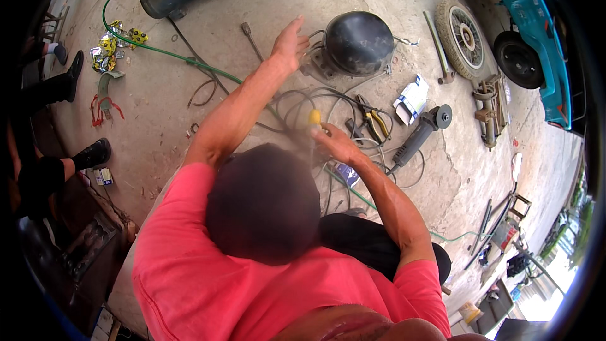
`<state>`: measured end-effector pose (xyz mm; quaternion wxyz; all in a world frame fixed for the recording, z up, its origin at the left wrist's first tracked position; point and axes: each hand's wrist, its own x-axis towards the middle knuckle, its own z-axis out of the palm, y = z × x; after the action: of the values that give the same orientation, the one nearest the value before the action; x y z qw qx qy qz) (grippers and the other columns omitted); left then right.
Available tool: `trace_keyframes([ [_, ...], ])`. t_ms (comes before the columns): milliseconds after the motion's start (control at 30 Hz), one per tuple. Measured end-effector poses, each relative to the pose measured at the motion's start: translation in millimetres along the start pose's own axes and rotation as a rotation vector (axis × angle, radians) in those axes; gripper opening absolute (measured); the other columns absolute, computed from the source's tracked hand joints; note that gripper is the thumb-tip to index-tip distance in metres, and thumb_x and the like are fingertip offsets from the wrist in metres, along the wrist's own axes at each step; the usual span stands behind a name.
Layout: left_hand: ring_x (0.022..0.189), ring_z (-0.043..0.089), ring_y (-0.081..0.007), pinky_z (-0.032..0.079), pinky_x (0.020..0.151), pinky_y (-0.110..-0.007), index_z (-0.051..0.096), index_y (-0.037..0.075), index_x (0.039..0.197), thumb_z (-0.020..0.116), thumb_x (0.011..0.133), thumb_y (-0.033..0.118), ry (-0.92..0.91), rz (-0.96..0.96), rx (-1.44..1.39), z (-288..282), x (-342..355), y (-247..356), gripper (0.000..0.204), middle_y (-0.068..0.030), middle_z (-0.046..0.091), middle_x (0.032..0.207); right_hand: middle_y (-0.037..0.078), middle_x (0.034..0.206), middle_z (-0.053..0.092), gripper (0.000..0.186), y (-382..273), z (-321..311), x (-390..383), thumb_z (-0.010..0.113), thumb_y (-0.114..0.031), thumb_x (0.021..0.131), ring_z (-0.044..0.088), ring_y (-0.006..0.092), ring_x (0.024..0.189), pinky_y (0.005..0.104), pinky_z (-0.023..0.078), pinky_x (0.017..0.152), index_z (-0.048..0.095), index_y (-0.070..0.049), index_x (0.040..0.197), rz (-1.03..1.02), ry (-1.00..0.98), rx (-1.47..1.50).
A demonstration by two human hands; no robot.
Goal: The person uses an angle grinder to cut or sand a metal mechanical component, then manipulates wires and a yellow electrical component, eventually placing it back onto a compressor unit.
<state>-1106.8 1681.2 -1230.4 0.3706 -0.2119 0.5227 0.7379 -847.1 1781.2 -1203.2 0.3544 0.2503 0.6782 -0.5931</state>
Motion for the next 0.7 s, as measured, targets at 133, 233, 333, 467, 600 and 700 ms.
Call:
trace_keyframes([
  [133,0.148,0.035,-0.0417,0.016,0.124,-0.052,0.023,0.001,0.161,0.058,0.094,0.063,-0.007,0.005,-0.002,-4.3,2.8,-1.7,0.098,-0.0332,0.034,0.159,0.017,0.111,0.069,0.097,-2.6,-0.1,-0.4,0.064,-0.071,0.087,0.067,0.0208,0.089,0.0347,0.054,0.082,0.047,0.005,0.146,0.001,-0.006,-0.015],
  [233,0.148,0.036,-0.0412,0.016,0.124,-0.052,0.023,0.001,0.161,0.058,0.094,0.064,-0.008,0.000,0.005,-2.3,1.4,-1.2,0.098,-0.0328,0.035,0.158,0.016,0.110,0.070,0.096,0.0,-0.3,1.5,0.064,-0.070,0.088,0.067,0.0206,0.089,0.0344,0.054,0.081,0.048,0.005,0.146,-0.006,-0.010,-0.017],
  [333,0.148,0.036,-0.0409,0.016,0.124,-0.052,0.024,0.000,0.161,0.057,0.094,0.064,-0.006,-0.002,0.010,-2.4,0.8,-0.8,0.098,-0.0324,0.035,0.158,0.016,0.109,0.070,0.096,-1.0,1.2,-0.2,0.064,-0.070,0.088,0.067,0.0205,0.089,0.0345,0.054,0.081,0.048,0.005,0.145,-0.015,0.003,0.011],
  [467,0.147,0.036,-0.0407,0.017,0.124,-0.052,0.024,-0.001,0.160,0.058,0.093,0.064,-0.008,-0.005,0.010,-2.9,1.3,-0.7,0.099,-0.0323,0.035,0.158,0.017,0.111,0.070,0.096,0.6,0.3,1.0,0.064,-0.070,0.088,0.067,0.0208,0.089,0.0351,0.054,0.082,0.048,0.005,0.145,-0.011,-0.006,-0.006],
  [600,0.147,0.037,-0.0403,0.017,0.124,-0.051,0.024,-0.001,0.160,0.058,0.093,0.064,-0.008,-0.010,0.006,-3.2,2.1,-0.7,0.099,-0.0318,0.036,0.158,0.017,0.111,0.070,0.096,0.4,0.7,0.4,0.064,-0.070,0.088,0.067,0.0210,0.089,0.0353,0.054,0.082,0.048,0.005,0.146,-0.008,-0.003,-0.004],
  [700,0.147,0.037,-0.0400,0.017,0.124,-0.050,0.024,-0.001,0.160,0.058,0.093,0.064,-0.011,-0.022,-0.006,-4.9,2.2,-0.8,0.100,-0.0309,0.036,0.159,0.016,0.111,0.070,0.096,-2.1,0.4,-0.9,0.064,-0.070,0.088,0.067,0.0208,0.088,0.0352,0.054,0.082,0.048,0.005,0.146,-0.011,-0.010,-0.002],
])
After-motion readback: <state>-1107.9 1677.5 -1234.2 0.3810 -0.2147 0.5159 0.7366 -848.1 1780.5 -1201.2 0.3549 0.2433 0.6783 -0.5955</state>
